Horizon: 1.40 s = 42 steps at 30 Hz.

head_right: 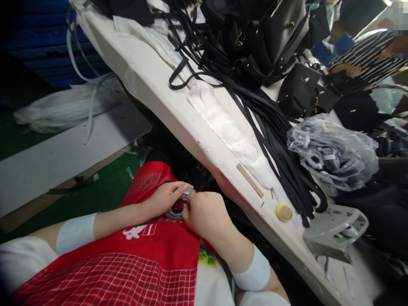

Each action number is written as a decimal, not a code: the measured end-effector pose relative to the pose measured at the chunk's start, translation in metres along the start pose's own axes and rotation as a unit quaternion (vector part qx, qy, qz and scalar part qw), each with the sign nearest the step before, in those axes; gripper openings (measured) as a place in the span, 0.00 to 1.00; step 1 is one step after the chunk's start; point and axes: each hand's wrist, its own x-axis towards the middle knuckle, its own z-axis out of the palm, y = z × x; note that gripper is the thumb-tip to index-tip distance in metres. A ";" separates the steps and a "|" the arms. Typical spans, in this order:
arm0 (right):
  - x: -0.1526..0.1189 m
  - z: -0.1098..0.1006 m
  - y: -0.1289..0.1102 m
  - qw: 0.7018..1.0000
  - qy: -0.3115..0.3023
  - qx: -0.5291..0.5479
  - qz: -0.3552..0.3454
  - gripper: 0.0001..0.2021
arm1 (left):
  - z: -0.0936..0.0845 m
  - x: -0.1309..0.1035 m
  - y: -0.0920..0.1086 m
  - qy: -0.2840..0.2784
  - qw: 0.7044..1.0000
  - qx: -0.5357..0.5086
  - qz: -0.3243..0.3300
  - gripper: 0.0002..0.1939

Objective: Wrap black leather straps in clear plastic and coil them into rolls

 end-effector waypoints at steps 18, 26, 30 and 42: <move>0.026 0.047 0.051 0.857 0.058 0.508 0.058 0.08 | -0.009 0.004 0.021 -0.021 0.996 0.063 0.062 0.14; 0.029 0.094 0.044 0.711 -0.065 0.692 0.109 0.23 | -0.009 0.000 0.021 -0.035 0.996 0.053 0.065 0.17; 0.039 0.106 0.037 0.621 -0.001 0.774 0.122 0.19 | -0.008 0.005 0.015 -0.032 0.996 0.039 0.077 0.18; 0.014 0.051 0.034 0.755 0.036 0.651 0.069 0.17 | -0.009 -0.009 0.035 -0.019 1.000 -0.001 -0.014 0.11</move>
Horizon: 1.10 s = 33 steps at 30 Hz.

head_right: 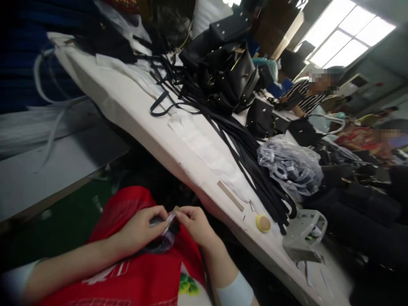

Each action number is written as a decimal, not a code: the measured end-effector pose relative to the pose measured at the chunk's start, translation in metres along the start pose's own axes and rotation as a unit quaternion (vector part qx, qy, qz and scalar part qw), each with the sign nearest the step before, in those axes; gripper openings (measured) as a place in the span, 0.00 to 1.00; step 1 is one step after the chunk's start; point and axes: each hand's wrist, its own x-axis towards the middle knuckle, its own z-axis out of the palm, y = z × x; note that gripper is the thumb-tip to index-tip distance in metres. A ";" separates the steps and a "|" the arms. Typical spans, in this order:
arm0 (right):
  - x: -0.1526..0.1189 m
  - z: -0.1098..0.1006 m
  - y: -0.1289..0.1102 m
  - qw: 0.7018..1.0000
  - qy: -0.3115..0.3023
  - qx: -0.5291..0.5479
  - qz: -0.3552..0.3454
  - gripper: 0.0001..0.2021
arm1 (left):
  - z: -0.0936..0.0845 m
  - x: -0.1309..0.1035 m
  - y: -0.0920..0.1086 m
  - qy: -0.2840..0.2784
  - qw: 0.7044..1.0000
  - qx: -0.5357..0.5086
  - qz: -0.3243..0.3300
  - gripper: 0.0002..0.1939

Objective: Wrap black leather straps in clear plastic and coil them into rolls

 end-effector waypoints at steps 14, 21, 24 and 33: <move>-0.002 -0.002 0.005 0.999 0.017 -0.038 0.029 0.09 | -0.003 -0.004 0.003 -0.017 0.997 0.060 0.037 0.13; -0.029 0.003 0.004 0.937 0.030 -0.303 -0.173 0.13 | -0.017 0.022 -0.003 -0.181 0.969 -0.109 -0.125 0.17; -0.038 -0.001 0.008 0.896 0.064 -0.373 -0.231 0.20 | -0.014 0.032 -0.003 -0.166 0.957 -0.203 -0.123 0.21; -0.069 -0.029 0.011 0.831 0.233 -0.439 -0.250 0.20 | 0.032 0.050 0.011 -0.184 0.937 -0.268 -0.129 0.24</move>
